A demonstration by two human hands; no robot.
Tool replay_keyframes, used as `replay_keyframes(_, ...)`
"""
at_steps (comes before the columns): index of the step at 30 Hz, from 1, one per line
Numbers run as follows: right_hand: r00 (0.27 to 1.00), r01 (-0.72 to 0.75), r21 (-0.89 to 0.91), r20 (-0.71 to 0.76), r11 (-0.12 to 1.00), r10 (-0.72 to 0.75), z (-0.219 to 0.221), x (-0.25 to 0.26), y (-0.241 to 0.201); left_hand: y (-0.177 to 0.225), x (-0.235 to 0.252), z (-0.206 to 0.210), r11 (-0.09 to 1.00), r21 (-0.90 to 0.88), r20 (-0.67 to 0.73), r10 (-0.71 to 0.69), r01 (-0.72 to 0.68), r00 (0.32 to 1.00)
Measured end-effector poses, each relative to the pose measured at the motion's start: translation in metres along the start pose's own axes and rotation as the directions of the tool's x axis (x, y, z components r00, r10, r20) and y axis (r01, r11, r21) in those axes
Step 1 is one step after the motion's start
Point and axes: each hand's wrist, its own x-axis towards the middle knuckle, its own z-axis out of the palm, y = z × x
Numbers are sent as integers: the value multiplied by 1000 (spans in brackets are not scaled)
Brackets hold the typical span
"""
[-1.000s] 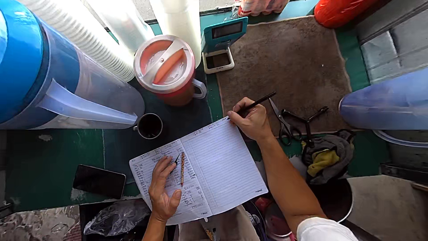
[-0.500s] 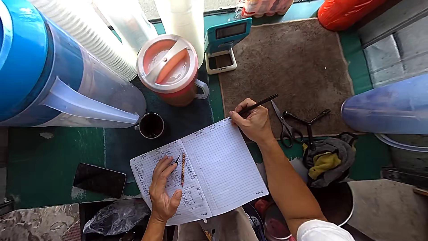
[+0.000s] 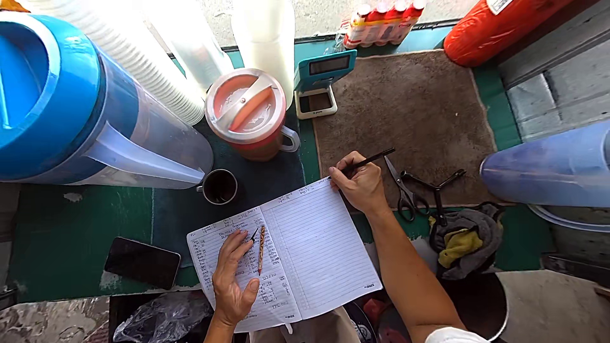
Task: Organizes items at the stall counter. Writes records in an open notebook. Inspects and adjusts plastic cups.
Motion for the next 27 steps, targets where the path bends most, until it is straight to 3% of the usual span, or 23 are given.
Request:
replay_keyframes(3,1000,5,16,4,1000,-5,0,1,1,-1,-1,-1,1000,2,-5,0,0,1000)
replay_keyframes(7,999,26,178,22,984,-30,-4,-1,-2,-3,2,0,1000,-2,0,10,-10,1000)
replay_keyframes(12,983,83,103,155,991,-98,4,-9,-6,0,0,-1,1000,-1,-17,3,-3,1000)
replay_keyframes(27,984,106,51,137,993,-112,6,-7,1,-1,0,0,1000,-7,-3,1,-1,1000)
